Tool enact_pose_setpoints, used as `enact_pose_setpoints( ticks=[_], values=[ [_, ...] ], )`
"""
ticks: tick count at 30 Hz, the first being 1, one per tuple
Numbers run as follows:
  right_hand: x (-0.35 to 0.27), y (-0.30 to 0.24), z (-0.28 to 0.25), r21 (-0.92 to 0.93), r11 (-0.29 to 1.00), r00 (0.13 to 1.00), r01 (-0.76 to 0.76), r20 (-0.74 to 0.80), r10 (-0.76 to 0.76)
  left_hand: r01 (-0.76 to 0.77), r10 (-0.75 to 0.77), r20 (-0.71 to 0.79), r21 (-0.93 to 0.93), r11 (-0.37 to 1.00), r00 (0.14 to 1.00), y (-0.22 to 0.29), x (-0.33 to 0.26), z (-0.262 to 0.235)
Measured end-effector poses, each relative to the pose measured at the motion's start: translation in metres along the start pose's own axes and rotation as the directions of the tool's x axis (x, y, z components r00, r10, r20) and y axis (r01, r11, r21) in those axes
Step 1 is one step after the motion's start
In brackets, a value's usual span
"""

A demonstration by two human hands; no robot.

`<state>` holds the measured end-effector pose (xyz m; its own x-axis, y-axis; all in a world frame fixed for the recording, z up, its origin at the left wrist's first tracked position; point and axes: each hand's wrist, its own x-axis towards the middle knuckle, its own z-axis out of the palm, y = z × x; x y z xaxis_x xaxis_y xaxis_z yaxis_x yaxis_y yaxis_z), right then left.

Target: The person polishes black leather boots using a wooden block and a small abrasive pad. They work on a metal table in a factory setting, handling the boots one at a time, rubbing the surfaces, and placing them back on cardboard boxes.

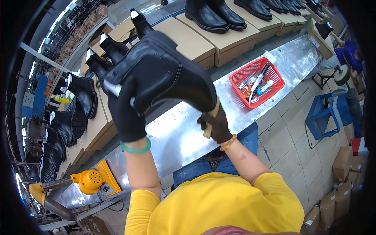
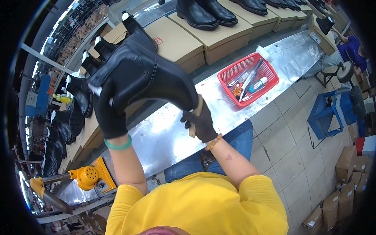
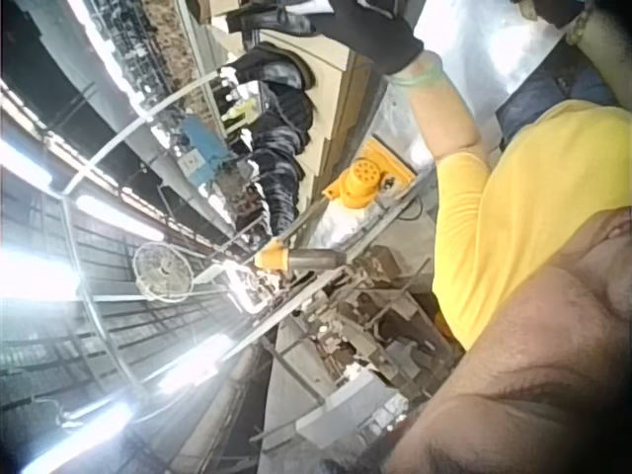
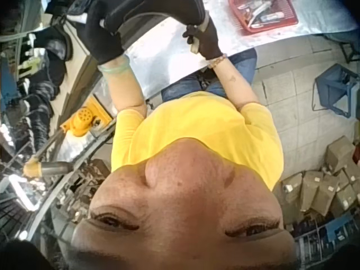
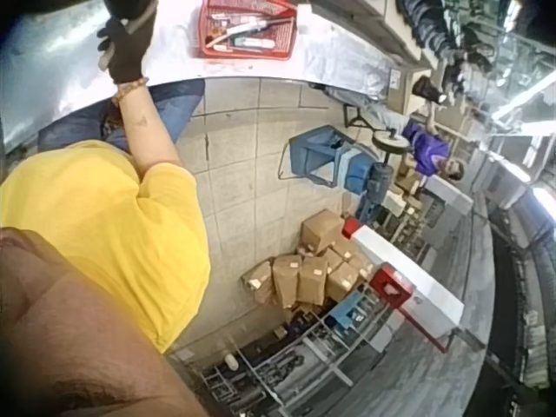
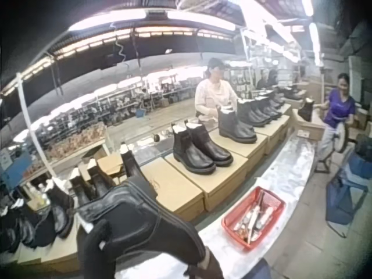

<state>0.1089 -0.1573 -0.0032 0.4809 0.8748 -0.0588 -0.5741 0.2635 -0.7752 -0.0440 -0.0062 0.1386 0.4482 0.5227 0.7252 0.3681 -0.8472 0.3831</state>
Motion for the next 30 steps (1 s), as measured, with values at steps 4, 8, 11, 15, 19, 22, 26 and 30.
enact_pose_setpoints(
  ticks=[4, 8, 11, 15, 19, 22, 26, 30],
  values=[
    [0.034, -0.019, 0.009, 0.062, 0.992, 0.982, 0.108, -0.163, -0.097, 0.352, -0.440, 0.069, -0.715, 0.604, 0.895, 0.004, 0.065, 0.038],
    [0.079, -0.026, 0.011, 0.037, 0.993, 0.944, 0.116, -0.316, -0.098, 0.430, -0.448, 0.219, -0.783, 0.449, 0.867, 0.019, 0.121, 0.070],
    [0.118, -0.031, 0.027, 0.078, 0.991, 0.927, 0.111, -0.367, -0.075, 0.327, -0.322, 0.145, -0.705, 0.630, 0.935, -0.013, 0.130, 0.101],
    [0.151, -0.025, 0.017, 0.057, 0.995, 0.917, 0.085, -0.395, -0.056, 0.220, -0.174, 0.153, -0.376, 0.900, 0.973, -0.029, 0.094, 0.145],
    [0.145, -0.013, 0.012, -0.149, 0.982, 0.896, 0.115, -0.411, -0.168, 0.093, -0.138, 0.352, 0.140, 0.986, 0.926, -0.082, 0.026, 0.157],
    [0.144, -0.011, 0.008, -0.376, 0.917, 0.877, 0.134, -0.387, -0.287, -0.096, -0.058, 0.351, 0.407, 0.908, 0.935, -0.080, 0.003, 0.155],
    [0.174, -0.009, -0.001, -0.722, 0.678, 0.867, 0.138, -0.243, -0.435, -0.102, -0.064, 0.357, 0.427, 0.899, 0.932, -0.079, -0.001, 0.160],
    [0.201, -0.031, 0.020, -0.836, 0.549, 0.920, 0.023, -0.198, -0.340, -0.098, -0.070, 0.360, 0.430, 0.898, 0.930, -0.080, -0.003, 0.158]
  ],
)
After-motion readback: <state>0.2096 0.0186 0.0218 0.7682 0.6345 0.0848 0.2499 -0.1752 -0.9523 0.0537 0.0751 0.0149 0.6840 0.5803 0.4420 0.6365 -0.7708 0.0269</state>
